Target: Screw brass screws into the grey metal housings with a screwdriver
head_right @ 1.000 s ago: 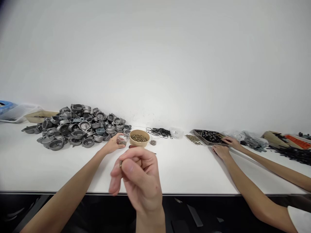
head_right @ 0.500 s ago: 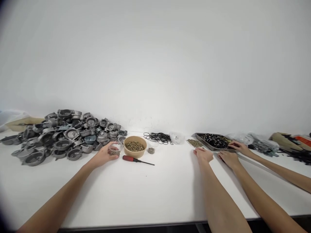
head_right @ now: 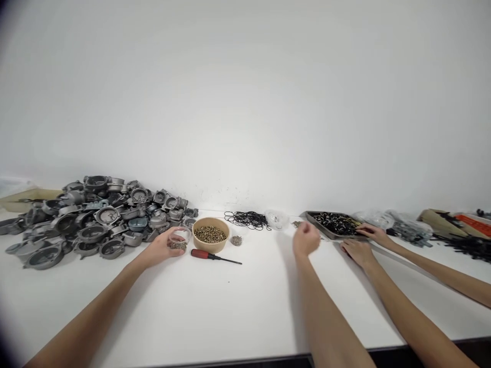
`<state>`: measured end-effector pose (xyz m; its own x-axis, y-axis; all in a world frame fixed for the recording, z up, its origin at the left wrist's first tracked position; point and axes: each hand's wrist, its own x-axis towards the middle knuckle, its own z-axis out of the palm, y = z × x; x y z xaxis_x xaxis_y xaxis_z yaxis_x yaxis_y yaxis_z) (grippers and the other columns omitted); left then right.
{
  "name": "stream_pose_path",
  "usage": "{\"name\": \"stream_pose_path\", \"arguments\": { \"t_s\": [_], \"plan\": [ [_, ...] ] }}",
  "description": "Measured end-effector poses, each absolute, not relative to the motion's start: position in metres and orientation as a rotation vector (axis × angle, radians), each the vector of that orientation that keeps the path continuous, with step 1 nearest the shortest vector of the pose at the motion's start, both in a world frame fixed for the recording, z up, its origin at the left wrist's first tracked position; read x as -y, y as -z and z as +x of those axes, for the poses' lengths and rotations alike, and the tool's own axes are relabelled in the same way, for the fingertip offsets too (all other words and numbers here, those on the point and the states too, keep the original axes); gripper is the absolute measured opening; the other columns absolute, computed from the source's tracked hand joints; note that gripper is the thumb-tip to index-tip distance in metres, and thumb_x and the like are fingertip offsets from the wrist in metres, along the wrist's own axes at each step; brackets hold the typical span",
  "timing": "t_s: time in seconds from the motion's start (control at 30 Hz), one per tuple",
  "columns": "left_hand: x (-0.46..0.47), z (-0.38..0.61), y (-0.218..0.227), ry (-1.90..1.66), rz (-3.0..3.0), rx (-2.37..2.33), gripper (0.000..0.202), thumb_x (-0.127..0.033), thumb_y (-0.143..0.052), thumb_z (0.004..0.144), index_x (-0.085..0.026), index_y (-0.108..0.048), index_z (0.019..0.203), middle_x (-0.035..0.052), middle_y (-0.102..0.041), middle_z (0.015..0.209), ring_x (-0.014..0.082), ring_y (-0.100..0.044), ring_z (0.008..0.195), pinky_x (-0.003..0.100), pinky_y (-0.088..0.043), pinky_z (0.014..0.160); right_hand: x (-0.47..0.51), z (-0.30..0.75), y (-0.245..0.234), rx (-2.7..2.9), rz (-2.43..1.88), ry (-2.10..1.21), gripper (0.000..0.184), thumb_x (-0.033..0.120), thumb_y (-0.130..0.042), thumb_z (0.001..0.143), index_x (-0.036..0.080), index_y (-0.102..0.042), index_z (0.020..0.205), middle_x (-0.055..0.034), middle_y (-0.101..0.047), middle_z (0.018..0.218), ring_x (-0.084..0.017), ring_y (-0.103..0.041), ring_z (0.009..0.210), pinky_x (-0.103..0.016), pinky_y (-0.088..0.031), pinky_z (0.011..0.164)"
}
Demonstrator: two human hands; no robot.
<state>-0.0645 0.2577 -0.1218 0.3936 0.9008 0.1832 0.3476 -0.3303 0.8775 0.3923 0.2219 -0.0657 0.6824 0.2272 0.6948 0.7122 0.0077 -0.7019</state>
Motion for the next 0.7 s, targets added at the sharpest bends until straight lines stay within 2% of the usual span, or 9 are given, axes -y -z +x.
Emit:
{"name": "stream_pose_path", "arguments": {
  "t_s": [0.07,0.13,0.2,0.3,0.43,0.6,0.7],
  "plan": [
    [-0.255,-0.066,0.121,-0.892,1.875,-1.045,0.074,-0.034,-0.083,0.072,-0.026,-0.050,0.138,0.0090,-0.070,0.117,0.0281,-0.066,0.111,0.045,-0.052,0.099,-0.232,0.341,0.058,0.948,-1.450,0.431,0.025,0.032,-0.052,0.101,0.013,-0.066,0.093,-0.0077,-0.066,0.094,-0.018,-0.063,0.085,-0.037,-0.054,0.082],
    [-0.250,-0.066,0.120,-0.888,1.900,-1.019,0.078,-0.032,-0.084,0.073,-0.026,-0.047,0.142,0.0084,-0.069,0.119,0.0260,-0.067,0.108,0.043,-0.054,0.097,-0.236,0.278,0.051,1.159,-1.301,0.393,0.030,0.031,-0.043,0.101,0.015,-0.066,0.093,-0.0098,-0.068,0.095,-0.018,-0.061,0.083,-0.031,-0.053,0.072],
    [-0.244,-0.065,0.120,-0.901,1.940,-1.017,0.078,-0.031,-0.085,0.077,-0.023,-0.045,0.144,0.0084,-0.068,0.120,0.0248,-0.067,0.105,0.043,-0.056,0.095,-0.229,0.214,0.048,1.389,-1.155,0.342,0.027,0.033,-0.047,0.099,0.018,-0.067,0.090,-0.0077,-0.068,0.091,-0.016,-0.061,0.078,-0.028,-0.051,0.070],
    [-0.240,-0.058,0.123,-0.978,1.994,-1.071,0.057,-0.035,-0.074,0.091,-0.017,-0.050,0.139,0.0090,-0.065,0.116,0.0229,-0.067,0.098,0.044,-0.058,0.090,-0.210,0.149,0.053,1.652,-0.992,0.295,0.023,0.028,-0.051,0.097,0.019,-0.069,0.086,-0.0063,-0.068,0.084,-0.016,-0.062,0.076,-0.028,-0.050,0.072],
    [-0.241,-0.052,0.123,-1.081,2.078,-1.029,0.037,-0.037,-0.068,0.096,-0.015,-0.059,0.124,0.0064,-0.066,0.105,0.0194,-0.066,0.089,0.040,-0.059,0.084,-0.196,0.137,0.072,1.853,-0.894,0.264,0.020,0.028,-0.055,0.097,0.021,-0.073,0.092,-0.0059,-0.069,0.089,-0.017,-0.065,0.082,-0.028,-0.051,0.073],
    [-0.232,-0.053,0.116,-1.211,2.208,-0.843,0.035,-0.038,-0.068,0.095,-0.017,-0.061,0.123,0.0085,-0.066,0.116,0.0227,-0.065,0.104,0.045,-0.056,0.095,-0.194,0.155,0.079,1.923,-0.917,0.228,0.021,0.030,-0.057,0.096,0.021,-0.075,0.092,-0.0070,-0.066,0.088,-0.019,-0.062,0.083,-0.031,-0.051,0.076],
    [-0.227,-0.051,0.113,-1.222,2.277,-0.787,0.036,-0.039,-0.068,0.095,-0.018,-0.061,0.123,0.0089,-0.066,0.118,0.0226,-0.065,0.105,0.044,-0.056,0.095,-0.194,0.152,0.080,1.966,-0.953,0.186,0.019,0.030,-0.061,0.094,0.022,-0.077,0.091,-0.0067,-0.063,0.091,-0.018,-0.061,0.083,-0.031,-0.051,0.075]
  ]
}}
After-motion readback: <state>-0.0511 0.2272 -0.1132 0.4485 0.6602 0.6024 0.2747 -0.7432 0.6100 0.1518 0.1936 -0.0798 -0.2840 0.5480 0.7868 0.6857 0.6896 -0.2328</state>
